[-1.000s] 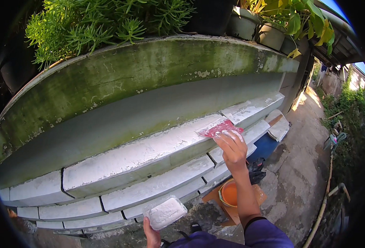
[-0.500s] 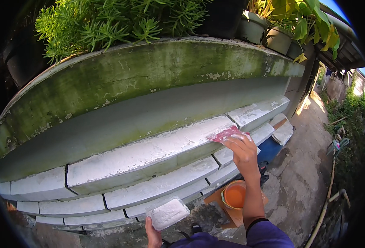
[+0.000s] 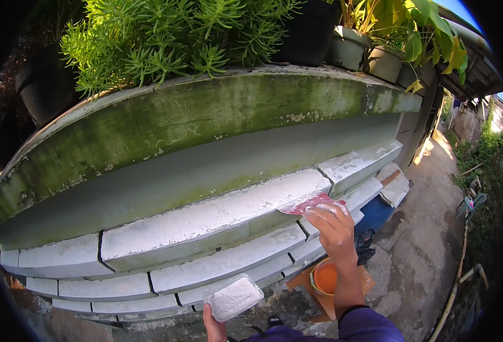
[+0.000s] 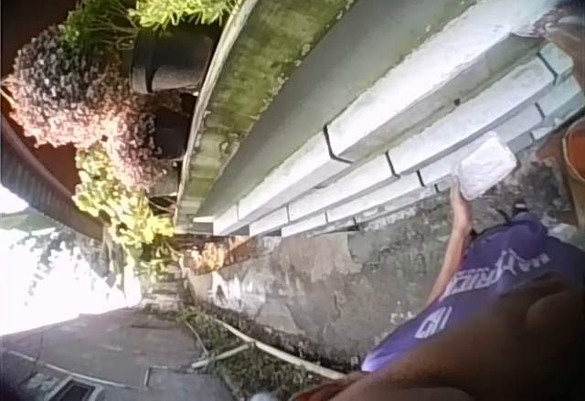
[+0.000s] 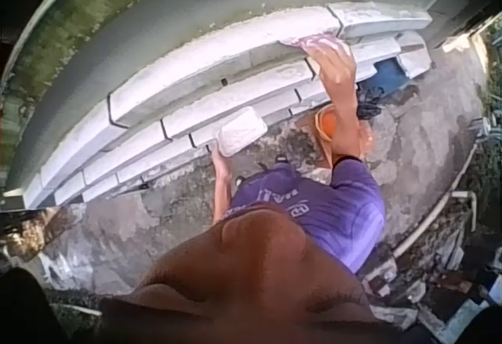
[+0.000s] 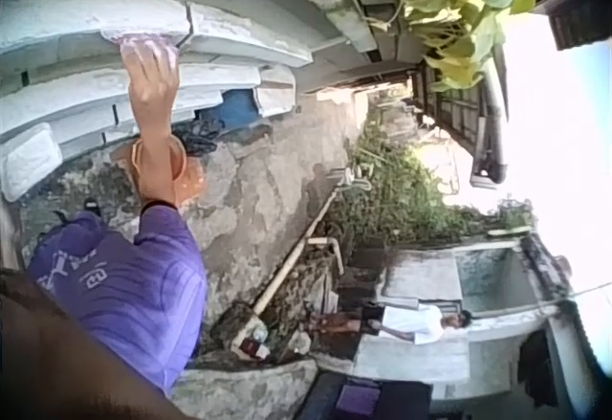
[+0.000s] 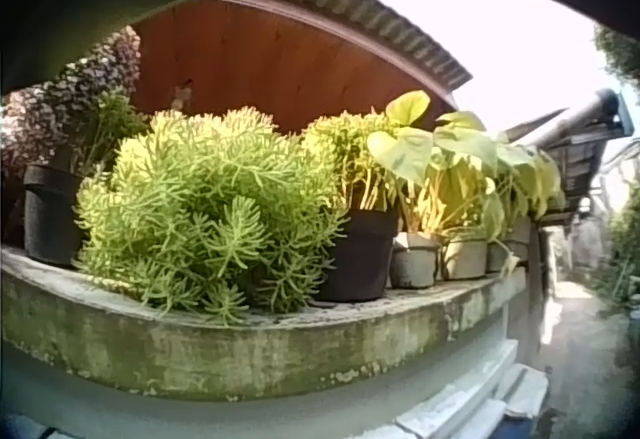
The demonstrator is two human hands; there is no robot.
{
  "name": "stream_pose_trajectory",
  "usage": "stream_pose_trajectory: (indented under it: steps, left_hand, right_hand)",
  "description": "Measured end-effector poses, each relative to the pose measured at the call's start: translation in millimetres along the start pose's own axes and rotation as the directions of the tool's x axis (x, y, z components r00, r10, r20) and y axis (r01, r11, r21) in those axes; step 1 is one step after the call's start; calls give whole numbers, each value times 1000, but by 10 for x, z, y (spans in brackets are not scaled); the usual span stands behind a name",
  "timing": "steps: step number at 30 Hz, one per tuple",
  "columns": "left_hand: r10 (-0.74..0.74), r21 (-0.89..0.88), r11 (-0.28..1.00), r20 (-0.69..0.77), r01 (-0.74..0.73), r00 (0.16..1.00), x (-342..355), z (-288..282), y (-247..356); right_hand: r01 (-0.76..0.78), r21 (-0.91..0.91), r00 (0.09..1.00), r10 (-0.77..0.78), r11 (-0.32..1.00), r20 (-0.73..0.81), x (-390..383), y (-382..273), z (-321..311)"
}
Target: Applying putty or plaster to a concrete wall using a putty knife.
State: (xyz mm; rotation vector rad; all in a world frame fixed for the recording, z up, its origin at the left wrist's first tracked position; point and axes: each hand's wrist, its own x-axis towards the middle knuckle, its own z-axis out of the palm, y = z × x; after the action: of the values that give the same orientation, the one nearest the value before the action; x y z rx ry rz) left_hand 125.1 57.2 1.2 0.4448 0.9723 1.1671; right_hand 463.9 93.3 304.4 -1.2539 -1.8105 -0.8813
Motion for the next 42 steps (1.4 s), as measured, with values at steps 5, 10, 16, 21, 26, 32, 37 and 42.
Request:
stream_pose_trajectory:
  steps: [5,10,16,21,26,32,37,42]
  left_hand:
    - [-35,10,999,2,35,999,-3,137,44]
    - [15,4,1000,-1,-15,1000,-119,148,142]
    - [82,67,994,85,-88,993,-150,89,195]
    - [107,33,994,23,-108,994,-95,48,113]
    - [126,-24,992,31,-126,992,-164,93,102]
    - [95,37,994,83,-98,992,-158,110,177]
    - [162,-27,987,52,-161,985,-154,95,181]
    - [136,17,990,67,-138,988,-55,148,237]
  right_hand:
    - [35,9,999,-35,999,-25,205,79,301]
    - [24,70,1000,-25,997,17,-69,27,243]
    - [58,25,991,-55,998,-125,172,-39,225]
    - [39,102,999,-40,994,7,-16,38,302]
    - [17,67,994,-9,998,-111,-5,27,104]
    - [50,150,999,-50,987,-8,86,58,393]
    - [-7,117,998,13,993,-56,-66,24,100]
    - [47,169,998,-41,984,-40,135,23,397]
